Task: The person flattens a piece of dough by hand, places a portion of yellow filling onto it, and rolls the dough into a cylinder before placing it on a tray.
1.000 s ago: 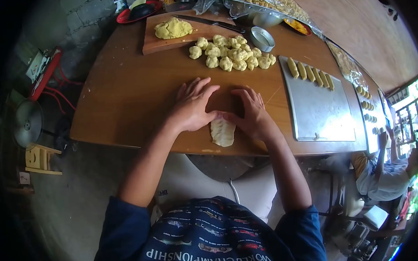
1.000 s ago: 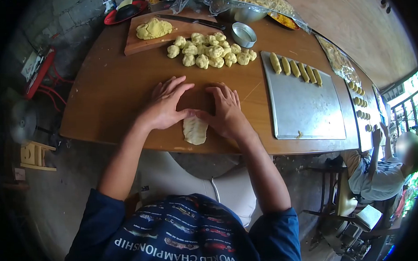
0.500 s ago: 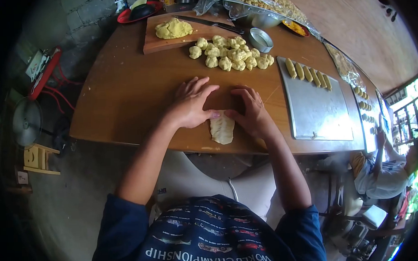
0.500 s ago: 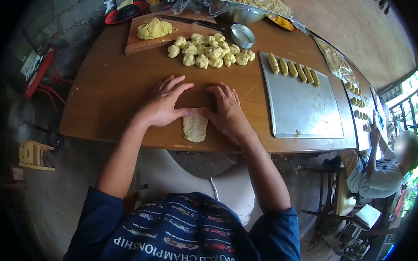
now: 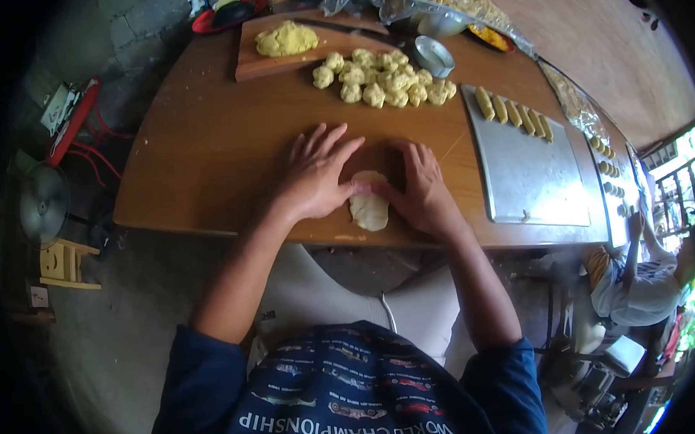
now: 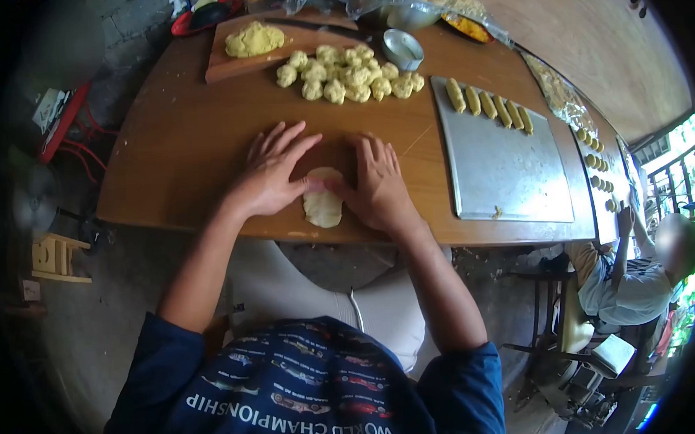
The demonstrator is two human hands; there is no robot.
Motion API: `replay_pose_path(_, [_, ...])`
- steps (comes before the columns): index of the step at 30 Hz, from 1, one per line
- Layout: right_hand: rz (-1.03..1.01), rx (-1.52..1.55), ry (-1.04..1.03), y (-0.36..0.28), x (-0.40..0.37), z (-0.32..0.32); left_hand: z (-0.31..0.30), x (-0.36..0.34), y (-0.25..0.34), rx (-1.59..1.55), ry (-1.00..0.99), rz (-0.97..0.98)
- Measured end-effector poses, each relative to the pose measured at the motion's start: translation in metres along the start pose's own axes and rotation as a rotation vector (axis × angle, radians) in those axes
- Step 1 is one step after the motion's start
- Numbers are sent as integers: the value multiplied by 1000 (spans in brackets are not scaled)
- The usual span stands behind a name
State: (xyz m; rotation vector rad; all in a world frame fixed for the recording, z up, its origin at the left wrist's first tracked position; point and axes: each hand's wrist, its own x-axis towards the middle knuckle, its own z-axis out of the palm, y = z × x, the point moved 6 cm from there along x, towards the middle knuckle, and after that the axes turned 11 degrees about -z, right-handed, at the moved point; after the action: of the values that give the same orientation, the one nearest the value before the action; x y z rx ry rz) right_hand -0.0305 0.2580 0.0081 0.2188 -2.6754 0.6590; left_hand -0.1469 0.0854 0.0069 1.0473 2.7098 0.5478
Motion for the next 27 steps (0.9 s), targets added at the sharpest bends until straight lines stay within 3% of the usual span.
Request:
replay_pose_path(15, [-5, -4, 27, -1, -3, -8, -3, -5, -5, -3, 1, 22])
replay_pose_path(21, [89, 75, -1, -10, 1, -4, 0, -11, -2, 20, -44, 27])
replay_pose_path(27, [-3, 22, -28, -7, 5, -5, -3, -8, -2, -4, -79, 25])
